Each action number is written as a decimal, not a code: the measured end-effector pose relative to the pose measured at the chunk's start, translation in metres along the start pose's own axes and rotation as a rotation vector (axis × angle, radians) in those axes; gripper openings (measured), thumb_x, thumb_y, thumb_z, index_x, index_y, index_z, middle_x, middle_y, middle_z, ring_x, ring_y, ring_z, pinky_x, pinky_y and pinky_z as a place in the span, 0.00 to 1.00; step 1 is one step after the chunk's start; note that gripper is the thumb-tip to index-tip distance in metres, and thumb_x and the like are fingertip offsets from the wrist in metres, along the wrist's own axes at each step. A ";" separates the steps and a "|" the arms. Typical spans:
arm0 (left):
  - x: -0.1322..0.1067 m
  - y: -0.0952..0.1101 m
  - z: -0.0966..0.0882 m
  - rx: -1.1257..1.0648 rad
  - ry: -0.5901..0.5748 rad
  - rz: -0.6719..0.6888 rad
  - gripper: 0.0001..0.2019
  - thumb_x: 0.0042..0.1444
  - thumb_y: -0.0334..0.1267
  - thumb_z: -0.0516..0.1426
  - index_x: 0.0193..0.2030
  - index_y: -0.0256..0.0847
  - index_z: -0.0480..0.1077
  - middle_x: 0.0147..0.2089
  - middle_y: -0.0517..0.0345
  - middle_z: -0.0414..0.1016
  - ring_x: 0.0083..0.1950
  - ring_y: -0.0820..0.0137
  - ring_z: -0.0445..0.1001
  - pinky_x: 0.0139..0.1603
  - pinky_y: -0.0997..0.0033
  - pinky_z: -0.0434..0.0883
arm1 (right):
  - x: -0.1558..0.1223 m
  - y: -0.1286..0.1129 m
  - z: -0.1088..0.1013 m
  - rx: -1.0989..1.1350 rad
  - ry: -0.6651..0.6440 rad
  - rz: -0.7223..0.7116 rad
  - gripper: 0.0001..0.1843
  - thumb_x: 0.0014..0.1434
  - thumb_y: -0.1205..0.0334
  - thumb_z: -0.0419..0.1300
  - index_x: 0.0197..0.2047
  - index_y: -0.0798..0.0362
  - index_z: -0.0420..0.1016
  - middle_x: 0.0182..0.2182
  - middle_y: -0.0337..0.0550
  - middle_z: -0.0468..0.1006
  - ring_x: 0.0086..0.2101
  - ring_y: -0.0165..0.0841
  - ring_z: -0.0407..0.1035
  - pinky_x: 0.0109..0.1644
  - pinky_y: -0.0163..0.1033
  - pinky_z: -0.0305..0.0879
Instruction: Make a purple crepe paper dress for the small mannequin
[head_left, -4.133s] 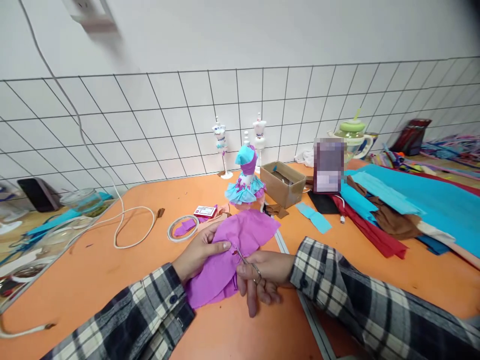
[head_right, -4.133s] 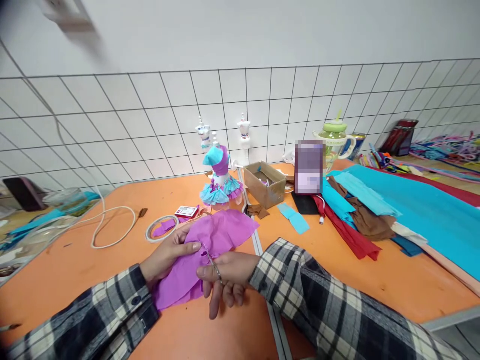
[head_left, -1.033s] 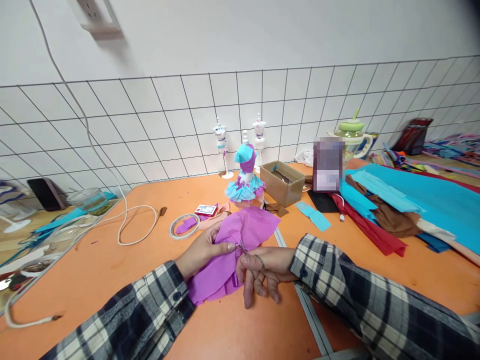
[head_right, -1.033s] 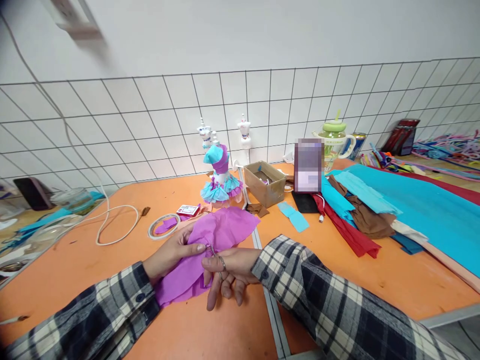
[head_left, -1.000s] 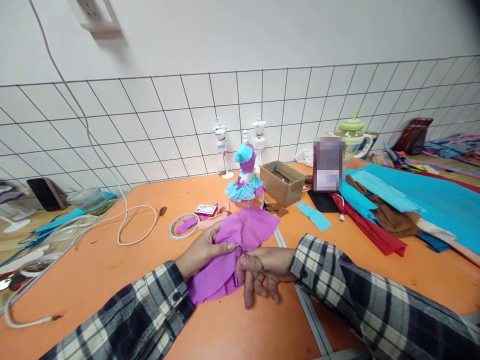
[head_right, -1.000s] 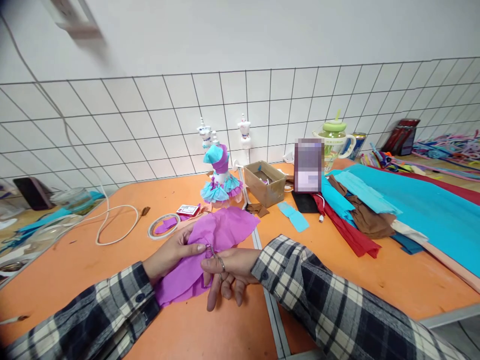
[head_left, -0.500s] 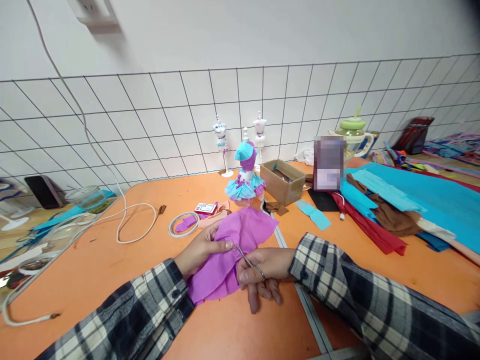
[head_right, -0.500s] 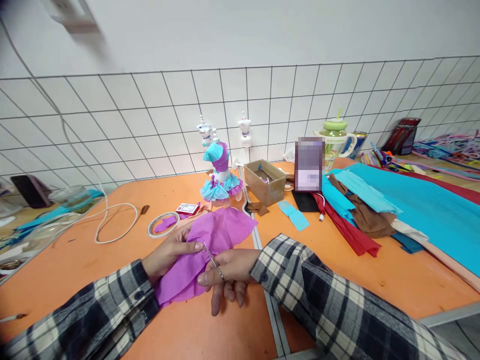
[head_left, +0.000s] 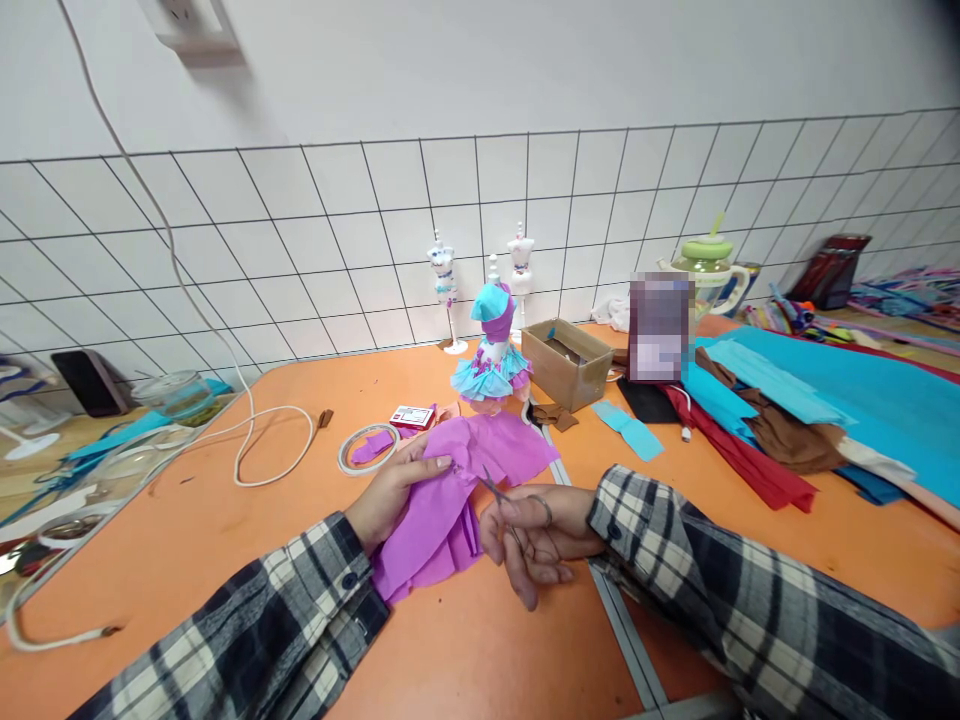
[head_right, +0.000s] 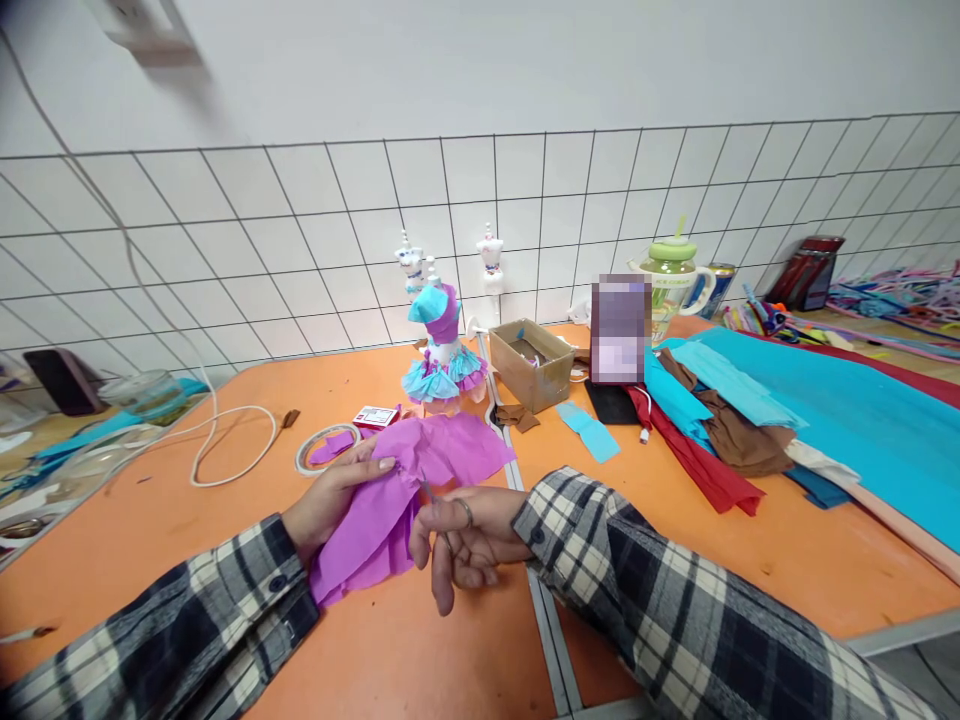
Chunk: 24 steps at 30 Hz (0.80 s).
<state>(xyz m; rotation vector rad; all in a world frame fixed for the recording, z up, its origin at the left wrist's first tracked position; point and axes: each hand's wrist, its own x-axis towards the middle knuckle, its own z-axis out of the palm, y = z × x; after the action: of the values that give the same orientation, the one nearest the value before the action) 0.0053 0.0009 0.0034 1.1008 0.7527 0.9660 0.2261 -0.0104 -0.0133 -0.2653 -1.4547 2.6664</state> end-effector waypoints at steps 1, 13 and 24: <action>0.000 0.000 0.000 0.003 0.002 0.001 0.17 0.51 0.32 0.64 0.50 0.36 0.75 0.38 0.53 0.81 0.33 0.68 0.77 0.42 0.70 0.72 | -0.001 0.000 -0.001 0.027 -0.028 -0.027 0.31 0.53 0.34 0.62 0.38 0.57 0.68 0.23 0.48 0.81 0.14 0.27 0.65 0.13 0.27 0.62; -0.001 -0.003 0.004 0.125 -0.090 -0.011 0.26 0.48 0.33 0.67 0.55 0.36 0.70 0.47 0.51 0.80 0.45 0.61 0.78 0.48 0.64 0.71 | 0.000 0.000 -0.001 -0.054 0.032 0.039 0.29 0.55 0.36 0.61 0.37 0.58 0.68 0.21 0.47 0.79 0.13 0.25 0.63 0.13 0.25 0.60; -0.005 -0.001 0.010 0.002 -0.079 -0.057 0.25 0.49 0.30 0.65 0.56 0.37 0.72 0.47 0.50 0.81 0.47 0.58 0.79 0.49 0.64 0.71 | 0.003 -0.002 0.005 -0.150 0.130 0.133 0.31 0.49 0.33 0.64 0.35 0.57 0.69 0.20 0.43 0.79 0.13 0.26 0.64 0.13 0.28 0.63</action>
<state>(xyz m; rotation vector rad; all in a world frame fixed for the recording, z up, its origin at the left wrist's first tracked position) 0.0126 -0.0072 0.0053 1.1076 0.7171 0.8690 0.2219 -0.0129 -0.0088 -0.5552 -1.6510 2.5849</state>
